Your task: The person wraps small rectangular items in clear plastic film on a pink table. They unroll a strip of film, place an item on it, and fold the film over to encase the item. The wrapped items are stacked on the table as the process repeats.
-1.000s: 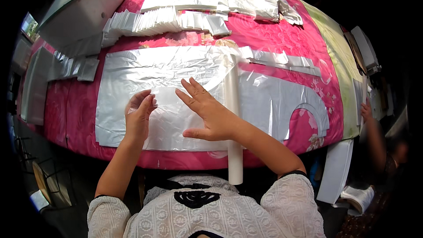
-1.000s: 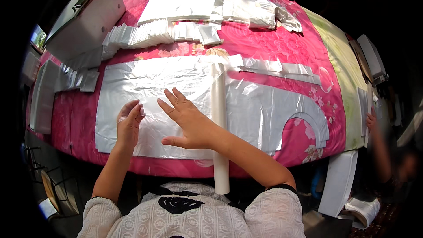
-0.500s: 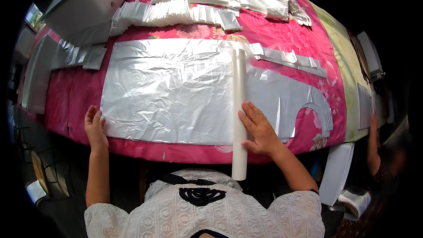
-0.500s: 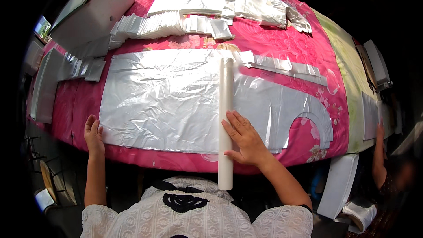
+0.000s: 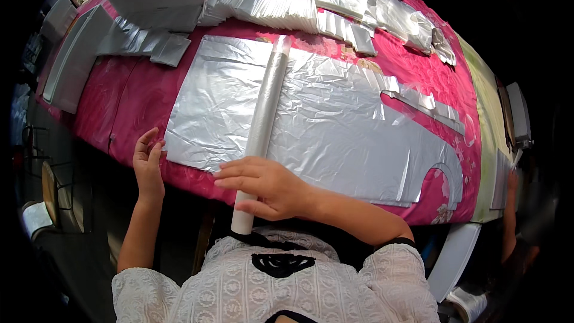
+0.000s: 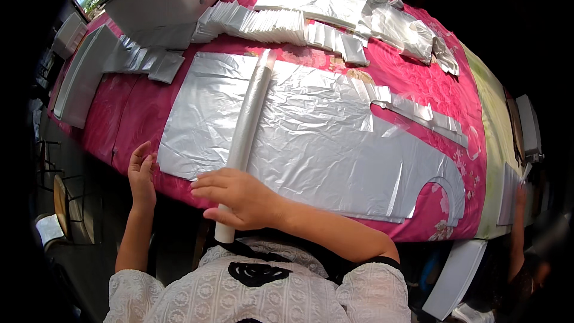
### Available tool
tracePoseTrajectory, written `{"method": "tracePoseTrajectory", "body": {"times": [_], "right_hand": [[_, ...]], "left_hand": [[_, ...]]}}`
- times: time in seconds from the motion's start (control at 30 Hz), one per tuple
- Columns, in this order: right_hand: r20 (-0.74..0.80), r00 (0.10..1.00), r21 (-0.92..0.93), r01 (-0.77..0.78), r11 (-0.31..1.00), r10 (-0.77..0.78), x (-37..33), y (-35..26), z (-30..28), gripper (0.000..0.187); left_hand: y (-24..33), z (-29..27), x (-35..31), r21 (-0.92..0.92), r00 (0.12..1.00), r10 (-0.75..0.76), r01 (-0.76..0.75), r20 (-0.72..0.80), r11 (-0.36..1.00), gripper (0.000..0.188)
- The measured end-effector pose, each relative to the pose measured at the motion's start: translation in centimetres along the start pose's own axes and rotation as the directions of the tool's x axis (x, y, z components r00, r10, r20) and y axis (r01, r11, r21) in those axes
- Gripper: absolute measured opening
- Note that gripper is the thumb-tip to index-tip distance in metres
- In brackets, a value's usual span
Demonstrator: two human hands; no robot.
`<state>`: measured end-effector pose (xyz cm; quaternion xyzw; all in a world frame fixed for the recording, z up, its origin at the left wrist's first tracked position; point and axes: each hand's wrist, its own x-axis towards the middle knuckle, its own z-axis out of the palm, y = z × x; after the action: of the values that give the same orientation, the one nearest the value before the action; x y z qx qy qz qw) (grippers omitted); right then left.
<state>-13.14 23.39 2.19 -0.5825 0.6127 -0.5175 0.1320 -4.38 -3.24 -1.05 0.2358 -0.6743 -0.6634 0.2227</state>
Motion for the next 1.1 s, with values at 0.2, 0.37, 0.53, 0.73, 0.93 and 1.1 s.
{"method": "tracePoseTrajectory", "body": {"times": [0.2, 0.37, 0.53, 0.73, 0.93, 1.1], "right_hand": [[0.079, 0.992, -0.615, -0.031, 0.788, 0.101, 2.2, 7.3, -2.7, 0.049], [0.114, 0.992, -0.597, 0.025, 0.802, 0.054, 9.1, 9.9, 2.1, 0.049], [-0.052, 0.988, -0.594, -0.147, 0.791, 0.144, 12.9, 9.9, 6.2, 0.048], [-0.622, 0.678, 0.015, -0.491, 0.871, 0.393, 11.6, 8.3, 6.8, 0.084], [-0.301, 0.637, 0.952, 0.16, 0.26, 0.71, 8.8, 2.9, 0.1, 0.062], [-0.479, 0.514, 0.792, -0.098, 0.603, 0.712, 5.9, 2.4, -3.4, 0.06]], "left_hand": [[-1.0, -2.2, -3.8, 0.062, 0.99, -0.012, 0.003, 0.142, 0.998, 0.034], [-0.6, -1.8, -6.0, 0.333, 0.975, -0.017, -0.058, 0.22, 0.941, 0.038], [0.6, -0.9, -6.3, 0.69, 0.964, -0.05, -0.151, 0.263, 0.707, 0.061], [0.9, -0.8, -7.2, 0.153, 0.826, -0.354, 0.319, 0.44, 0.935, 0.055], [1.8, 1.3, -7.5, -0.178, 0.366, -0.22, 0.791, 0.904, 0.585, 0.067], [4.6, 7.9, -7.5, 0.487, 0.706, -0.277, -0.11, 0.652, 0.867, 0.065]]}}
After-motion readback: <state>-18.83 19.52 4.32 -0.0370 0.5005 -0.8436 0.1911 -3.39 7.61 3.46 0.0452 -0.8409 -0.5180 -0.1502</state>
